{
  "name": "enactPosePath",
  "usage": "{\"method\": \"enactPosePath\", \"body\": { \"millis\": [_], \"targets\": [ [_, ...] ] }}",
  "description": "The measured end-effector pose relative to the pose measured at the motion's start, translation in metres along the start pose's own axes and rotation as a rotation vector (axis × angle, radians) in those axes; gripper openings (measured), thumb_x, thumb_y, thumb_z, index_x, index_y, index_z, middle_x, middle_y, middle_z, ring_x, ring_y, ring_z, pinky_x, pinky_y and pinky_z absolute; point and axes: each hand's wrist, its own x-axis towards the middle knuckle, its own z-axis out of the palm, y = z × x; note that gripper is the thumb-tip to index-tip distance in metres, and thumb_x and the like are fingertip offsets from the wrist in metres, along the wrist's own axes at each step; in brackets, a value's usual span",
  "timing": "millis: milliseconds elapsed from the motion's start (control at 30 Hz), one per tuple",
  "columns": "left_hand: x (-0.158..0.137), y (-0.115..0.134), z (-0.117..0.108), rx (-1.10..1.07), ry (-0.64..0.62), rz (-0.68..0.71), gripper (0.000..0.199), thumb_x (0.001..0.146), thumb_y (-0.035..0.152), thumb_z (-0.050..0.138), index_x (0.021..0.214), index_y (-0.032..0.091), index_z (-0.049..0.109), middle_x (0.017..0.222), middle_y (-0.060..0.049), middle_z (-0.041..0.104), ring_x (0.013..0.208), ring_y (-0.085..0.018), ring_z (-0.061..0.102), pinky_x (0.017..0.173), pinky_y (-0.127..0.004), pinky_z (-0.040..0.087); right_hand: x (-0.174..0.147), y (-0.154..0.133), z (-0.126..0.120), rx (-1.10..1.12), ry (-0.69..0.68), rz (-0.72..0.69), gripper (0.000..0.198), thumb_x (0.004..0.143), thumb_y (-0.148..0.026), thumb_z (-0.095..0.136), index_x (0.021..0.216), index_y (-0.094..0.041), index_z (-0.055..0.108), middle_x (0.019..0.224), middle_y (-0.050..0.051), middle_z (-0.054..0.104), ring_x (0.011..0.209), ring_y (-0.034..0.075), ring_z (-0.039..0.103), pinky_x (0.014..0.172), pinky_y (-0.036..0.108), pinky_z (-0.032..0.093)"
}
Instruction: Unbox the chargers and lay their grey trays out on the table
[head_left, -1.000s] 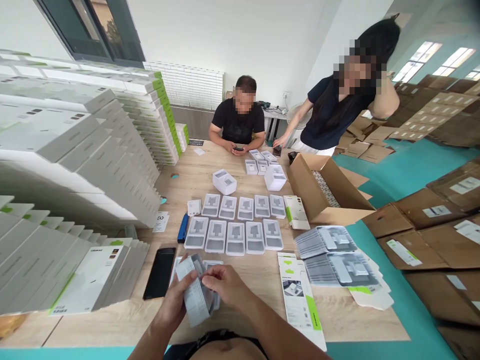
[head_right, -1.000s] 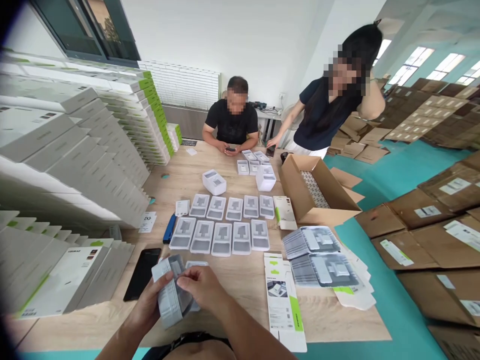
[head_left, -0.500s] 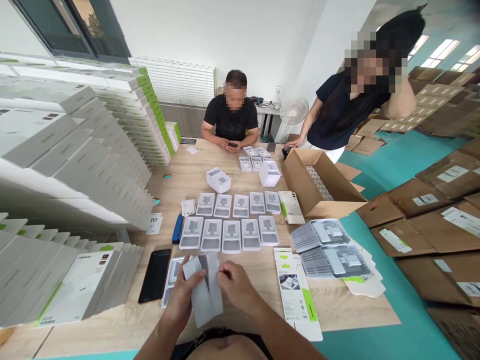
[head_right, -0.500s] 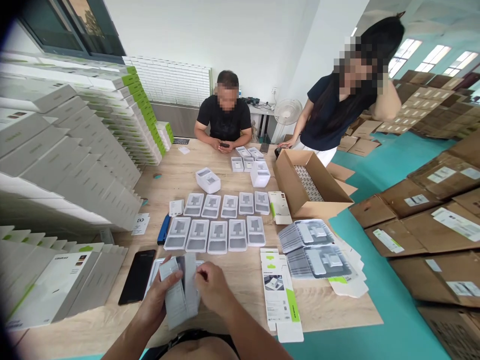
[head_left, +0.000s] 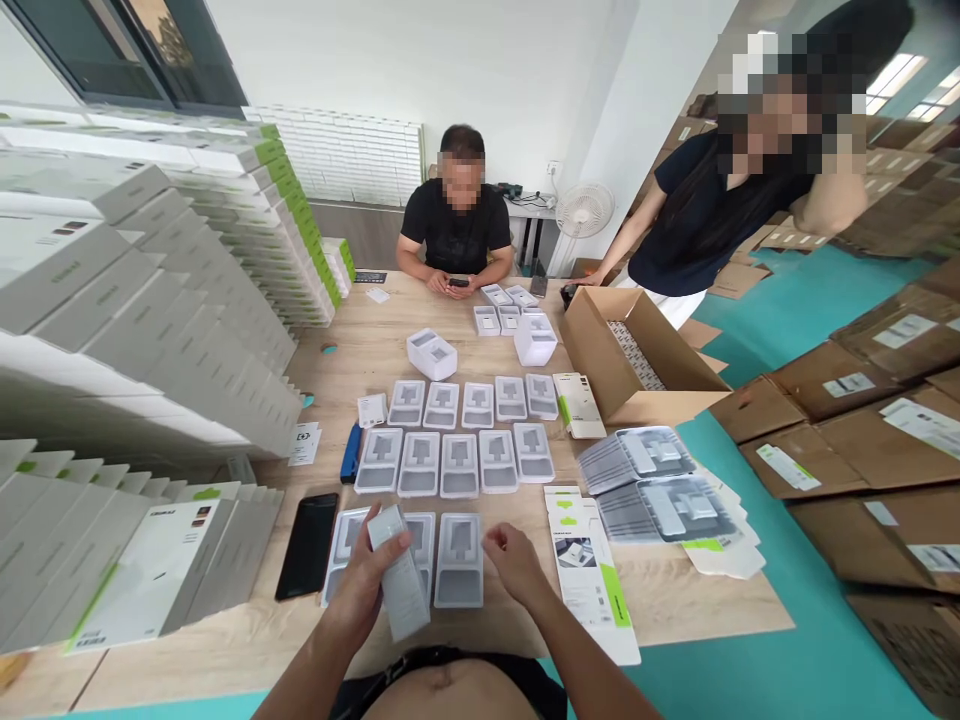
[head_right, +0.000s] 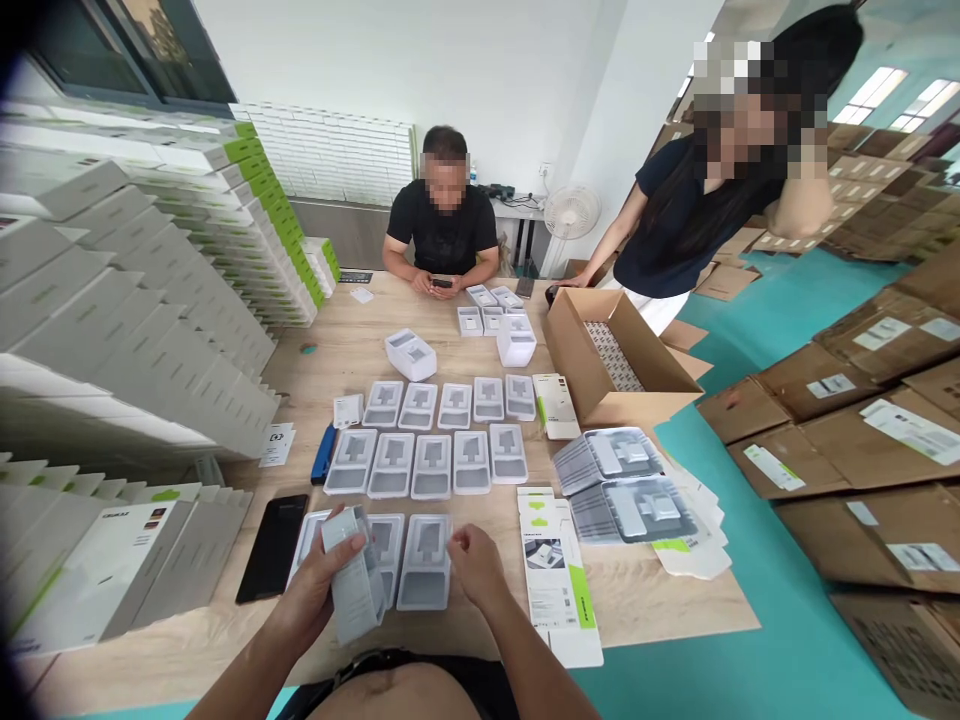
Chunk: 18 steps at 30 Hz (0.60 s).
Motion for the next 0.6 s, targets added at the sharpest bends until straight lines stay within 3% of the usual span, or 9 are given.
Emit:
{"method": "enactPosePath", "body": {
  "millis": [233, 433, 600],
  "targets": [
    [-0.010, -0.002, 0.024, 0.025, -0.103, -0.005, 0.106, 0.058, 0.032, 0.090, 0.146, 0.029, 0.032, 0.102, -0.003, 0.071, 0.090, -0.023, 0.068, 0.082, -0.032, 0.051, -0.029, -0.052, 0.045, 0.181, -0.254, -0.151, 0.031, 0.077, -0.046, 0.066, 0.078, -0.015, 0.070, 0.069, 0.000, 0.060, 0.066, 0.013, 0.050, 0.063, 0.025, 0.040],
    [-0.012, -0.004, 0.025, 0.015, -0.133, -0.007, 0.108, 0.056, 0.035, 0.091, 0.146, 0.029, 0.031, 0.107, -0.006, 0.070, 0.092, -0.025, 0.068, 0.083, -0.035, 0.052, -0.030, -0.050, 0.055, 0.291, -0.271, -0.149, 0.051, 0.077, -0.064, 0.064, 0.068, -0.014, 0.066, 0.059, -0.003, 0.049, 0.058, 0.010, 0.038, 0.056, 0.023, 0.033],
    [-0.014, -0.007, 0.028, 0.017, -0.152, -0.013, 0.107, 0.057, 0.033, 0.091, 0.145, 0.028, 0.031, 0.108, -0.008, 0.070, 0.097, -0.027, 0.067, 0.081, -0.034, 0.052, -0.036, -0.047, 0.057, 0.196, -0.206, -0.193, 0.045, 0.082, -0.059, 0.060, 0.070, -0.016, 0.060, 0.065, -0.002, 0.050, 0.064, 0.012, 0.042, 0.060, 0.025, 0.035]
  ]
}}
